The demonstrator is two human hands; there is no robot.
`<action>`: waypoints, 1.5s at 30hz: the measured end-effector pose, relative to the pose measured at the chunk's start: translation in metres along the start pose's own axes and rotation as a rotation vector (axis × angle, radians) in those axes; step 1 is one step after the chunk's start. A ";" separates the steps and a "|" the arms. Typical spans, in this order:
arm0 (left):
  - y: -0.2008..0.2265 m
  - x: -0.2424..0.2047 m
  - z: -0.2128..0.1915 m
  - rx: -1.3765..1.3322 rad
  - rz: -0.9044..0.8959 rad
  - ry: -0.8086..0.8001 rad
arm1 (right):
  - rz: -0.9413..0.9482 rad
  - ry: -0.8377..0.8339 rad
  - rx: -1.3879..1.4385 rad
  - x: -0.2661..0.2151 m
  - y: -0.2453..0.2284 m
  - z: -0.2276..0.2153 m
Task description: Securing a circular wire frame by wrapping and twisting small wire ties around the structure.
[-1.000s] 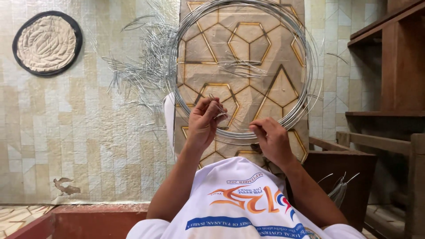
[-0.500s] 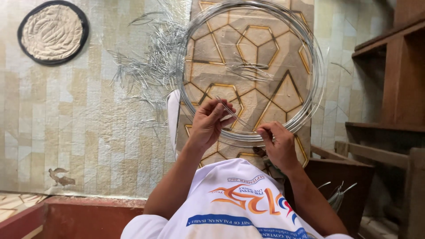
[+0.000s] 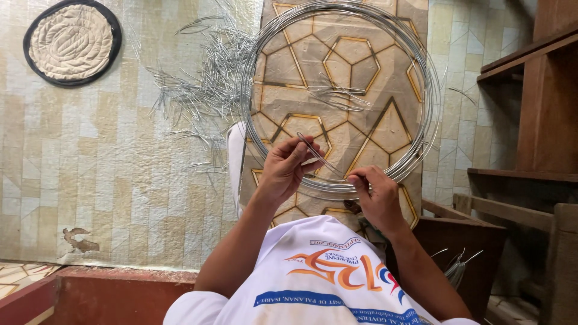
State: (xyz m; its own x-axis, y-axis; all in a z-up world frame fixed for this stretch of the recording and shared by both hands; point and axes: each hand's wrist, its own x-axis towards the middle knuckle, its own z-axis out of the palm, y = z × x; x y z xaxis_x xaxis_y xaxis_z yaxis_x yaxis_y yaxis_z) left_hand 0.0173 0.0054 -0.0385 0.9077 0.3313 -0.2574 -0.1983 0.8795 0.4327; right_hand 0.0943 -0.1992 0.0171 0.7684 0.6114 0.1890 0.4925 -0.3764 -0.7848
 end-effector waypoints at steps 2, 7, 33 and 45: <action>0.001 0.000 0.002 -0.002 -0.001 0.000 | 0.000 0.000 0.000 0.000 0.000 0.001; 0.002 0.000 0.003 -0.007 -0.007 0.007 | 0.015 0.000 0.029 0.001 -0.002 0.001; -0.012 0.006 -0.028 -0.054 0.033 0.057 | 0.094 -0.143 0.049 0.008 -0.019 -0.008; -0.051 -0.012 -0.025 0.369 0.022 -0.096 | 0.007 -0.116 -0.085 0.005 0.000 0.003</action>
State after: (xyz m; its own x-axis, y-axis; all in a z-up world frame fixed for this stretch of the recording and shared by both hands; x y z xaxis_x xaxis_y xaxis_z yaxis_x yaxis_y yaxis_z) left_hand 0.0075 -0.0348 -0.0794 0.9386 0.3001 -0.1702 -0.0874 0.6841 0.7241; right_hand 0.0968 -0.1940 0.0168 0.7220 0.6831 0.1102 0.5239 -0.4357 -0.7319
